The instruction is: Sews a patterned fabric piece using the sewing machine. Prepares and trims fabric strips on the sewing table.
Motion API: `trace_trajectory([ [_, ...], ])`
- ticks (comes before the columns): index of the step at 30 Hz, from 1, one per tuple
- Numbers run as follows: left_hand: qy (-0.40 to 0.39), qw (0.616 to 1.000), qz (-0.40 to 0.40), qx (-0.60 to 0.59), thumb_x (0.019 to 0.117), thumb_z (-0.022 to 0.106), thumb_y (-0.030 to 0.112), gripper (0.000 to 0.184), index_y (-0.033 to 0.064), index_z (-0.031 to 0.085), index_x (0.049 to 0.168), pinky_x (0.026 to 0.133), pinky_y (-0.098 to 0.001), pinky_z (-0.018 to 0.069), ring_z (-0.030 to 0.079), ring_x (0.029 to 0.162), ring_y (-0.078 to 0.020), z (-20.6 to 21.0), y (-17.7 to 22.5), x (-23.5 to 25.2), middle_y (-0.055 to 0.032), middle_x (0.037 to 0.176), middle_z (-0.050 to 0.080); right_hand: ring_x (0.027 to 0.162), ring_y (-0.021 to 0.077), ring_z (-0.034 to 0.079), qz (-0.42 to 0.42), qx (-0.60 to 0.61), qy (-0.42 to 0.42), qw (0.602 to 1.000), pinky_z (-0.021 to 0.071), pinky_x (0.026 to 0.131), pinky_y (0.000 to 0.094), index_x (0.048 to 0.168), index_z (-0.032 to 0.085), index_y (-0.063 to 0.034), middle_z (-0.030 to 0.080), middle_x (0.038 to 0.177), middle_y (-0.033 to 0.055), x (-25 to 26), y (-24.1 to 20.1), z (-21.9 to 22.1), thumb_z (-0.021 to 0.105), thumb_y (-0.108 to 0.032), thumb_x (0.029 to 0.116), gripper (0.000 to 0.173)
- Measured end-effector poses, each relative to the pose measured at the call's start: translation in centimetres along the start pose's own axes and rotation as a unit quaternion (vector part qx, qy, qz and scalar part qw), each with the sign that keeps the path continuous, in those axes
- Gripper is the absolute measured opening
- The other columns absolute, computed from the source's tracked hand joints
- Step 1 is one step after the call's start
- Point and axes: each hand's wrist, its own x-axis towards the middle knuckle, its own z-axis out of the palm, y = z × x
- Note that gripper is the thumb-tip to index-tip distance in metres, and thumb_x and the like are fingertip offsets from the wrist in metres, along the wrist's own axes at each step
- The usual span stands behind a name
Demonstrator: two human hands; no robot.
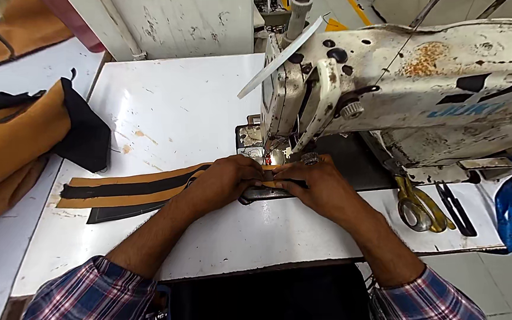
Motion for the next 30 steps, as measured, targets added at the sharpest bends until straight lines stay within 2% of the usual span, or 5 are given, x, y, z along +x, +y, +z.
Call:
trace_trajectory([
  [7, 0.016, 0.999, -0.011, 0.026, 0.1006, 0.058, 0.02, 0.022, 0.0067, 0.075, 0.098, 0.091, -0.0337, 0.0568, 0.068, 0.106, -0.014, 0.3, -0.4, 0.5, -0.0058, 0.118, 0.07, 0.097, 0.0195, 0.066, 0.021, 0.029, -0.026, 0.999, 0.042, 0.093, 0.0527, 0.11, 0.08, -0.0208, 0.076, 0.114, -0.0041, 0.1, -0.3, -0.7, 0.065, -0.038, 0.0985, 0.025],
  [12, 0.004, 1.0, 0.015, 0.004, 0.0949, 0.07, 0.042, 0.032, 0.011, 0.075, 0.1, 0.091, -0.0324, 0.0567, 0.067, 0.107, -0.0119, 0.0, -1.0, 0.2, -0.0031, 0.118, 0.07, 0.093, 0.0187, 0.065, 0.019, 0.015, -0.028, 0.999, 0.0406, 0.092, 0.0528, 0.107, 0.08, -0.0218, 0.076, 0.11, -0.0045, 0.1, 0.0, -0.6, 0.07, -0.039, 0.0946, 0.024],
  [18, 0.003, 1.0, 0.013, -0.017, 0.0979, 0.067, 0.028, 0.018, 0.0144, 0.079, 0.098, 0.093, -0.03, 0.0568, 0.067, 0.109, -0.0086, -0.2, -1.3, 0.3, -0.0005, 0.118, 0.071, 0.098, 0.0176, 0.068, 0.017, 0.003, -0.01, 1.0, 0.0417, 0.094, 0.0536, 0.104, 0.081, -0.0218, 0.077, 0.113, -0.0056, 0.3, -0.2, -0.3, 0.065, -0.031, 0.1001, 0.019],
  [24, 0.022, 0.998, -0.059, -0.031, 0.0988, 0.064, 0.027, 0.021, 0.0132, 0.078, 0.091, 0.091, -0.0315, 0.0568, 0.067, 0.105, -0.0069, 0.0, -0.5, 0.8, 0.0019, 0.114, 0.072, 0.096, 0.0124, 0.066, 0.024, 0.005, -0.003, 1.0, 0.0413, 0.095, 0.0503, 0.106, 0.08, -0.0263, 0.076, 0.112, -0.01, 0.2, 0.2, 0.0, 0.054, -0.046, 0.103, 0.033],
  [30, 0.028, 0.995, -0.083, -0.049, 0.0976, 0.069, 0.024, 0.015, 0.0132, 0.077, 0.092, 0.091, -0.0314, 0.0571, 0.067, 0.103, -0.007, 0.1, 0.1, 1.0, 0.0025, 0.111, 0.072, 0.1, 0.0111, 0.067, 0.023, 0.0, 0.005, 1.0, 0.0418, 0.098, 0.0508, 0.106, 0.079, -0.0252, 0.075, 0.113, -0.0101, 0.1, 0.6, 0.5, 0.053, -0.038, 0.1032, 0.029],
])
